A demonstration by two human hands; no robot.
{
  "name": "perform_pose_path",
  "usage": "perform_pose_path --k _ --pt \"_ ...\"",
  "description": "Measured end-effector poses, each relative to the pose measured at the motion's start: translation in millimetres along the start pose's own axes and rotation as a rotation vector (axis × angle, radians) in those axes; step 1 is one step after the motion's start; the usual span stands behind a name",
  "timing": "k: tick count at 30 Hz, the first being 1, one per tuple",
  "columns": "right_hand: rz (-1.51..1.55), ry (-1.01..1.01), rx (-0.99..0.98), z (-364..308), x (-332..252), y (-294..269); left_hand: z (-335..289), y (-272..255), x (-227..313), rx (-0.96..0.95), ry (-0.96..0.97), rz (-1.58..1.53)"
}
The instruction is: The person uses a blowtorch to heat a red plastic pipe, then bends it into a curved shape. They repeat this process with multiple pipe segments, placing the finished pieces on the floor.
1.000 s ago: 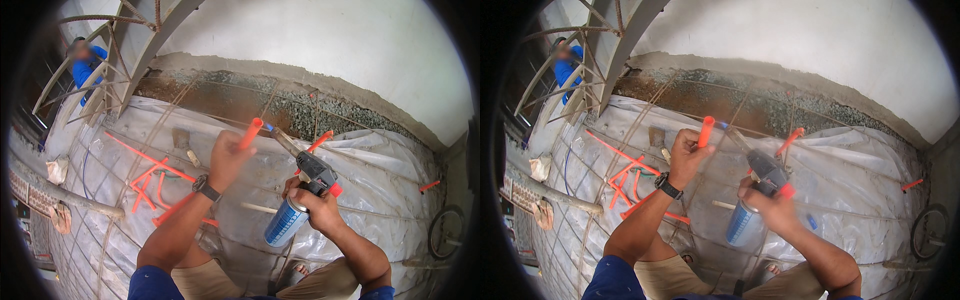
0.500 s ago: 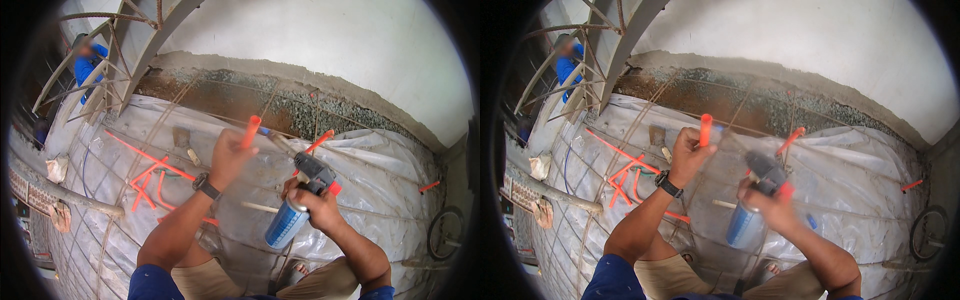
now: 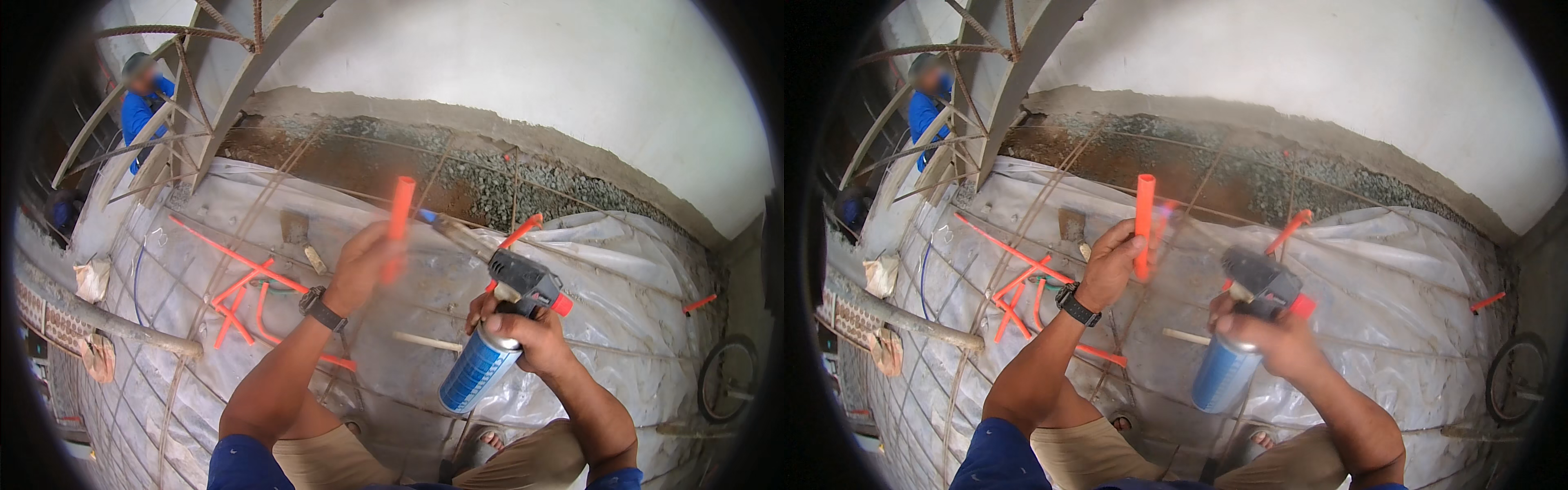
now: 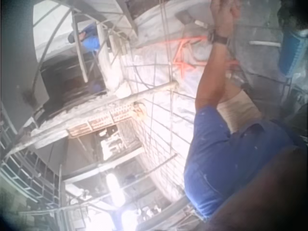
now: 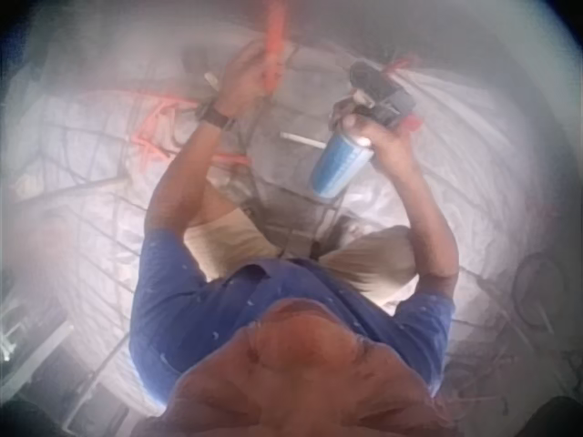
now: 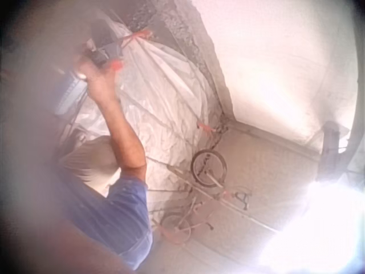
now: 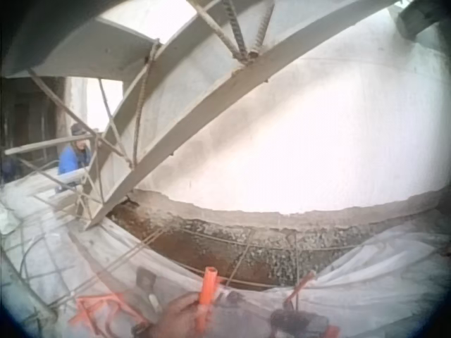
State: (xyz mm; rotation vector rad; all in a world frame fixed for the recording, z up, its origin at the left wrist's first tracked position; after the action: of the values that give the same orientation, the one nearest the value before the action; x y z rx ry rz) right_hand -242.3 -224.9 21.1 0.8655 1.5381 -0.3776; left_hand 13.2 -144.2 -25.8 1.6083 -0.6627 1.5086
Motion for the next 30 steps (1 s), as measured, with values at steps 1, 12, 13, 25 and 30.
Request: perform_pose_path --k 1,12,13,25,30 --pt "0.039 -0.004 0.000 1 -1 0 -1 2 0 -0.007 -0.009 -0.022" --pt "0.072 -0.053 -0.072 -2 -6 2 -5 12 1 0.051 0.036 0.153" --pt "0.077 -0.042 0.016 0 -5 -6 -5 14 2 0.045 0.058 0.135" --pt "-0.031 -0.143 0.183 8 -18 -39 3 12 10 0.102 0.165 0.294" --pt "-0.103 -0.133 0.170 12 -11 -35 0 19 22 0.078 0.287 0.454"
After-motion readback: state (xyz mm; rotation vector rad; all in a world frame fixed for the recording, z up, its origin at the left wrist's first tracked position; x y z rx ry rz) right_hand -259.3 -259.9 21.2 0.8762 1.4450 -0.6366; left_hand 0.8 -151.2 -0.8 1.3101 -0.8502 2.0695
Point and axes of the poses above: each hand's wrist, its own z-axis towards the middle knuckle, its own y-axis out of the palm, x = y × z, the point moved 8 cm from there along z, towards the middle knuckle, and after that the axes turned 11 degrees about x, right-handed, at the moved point
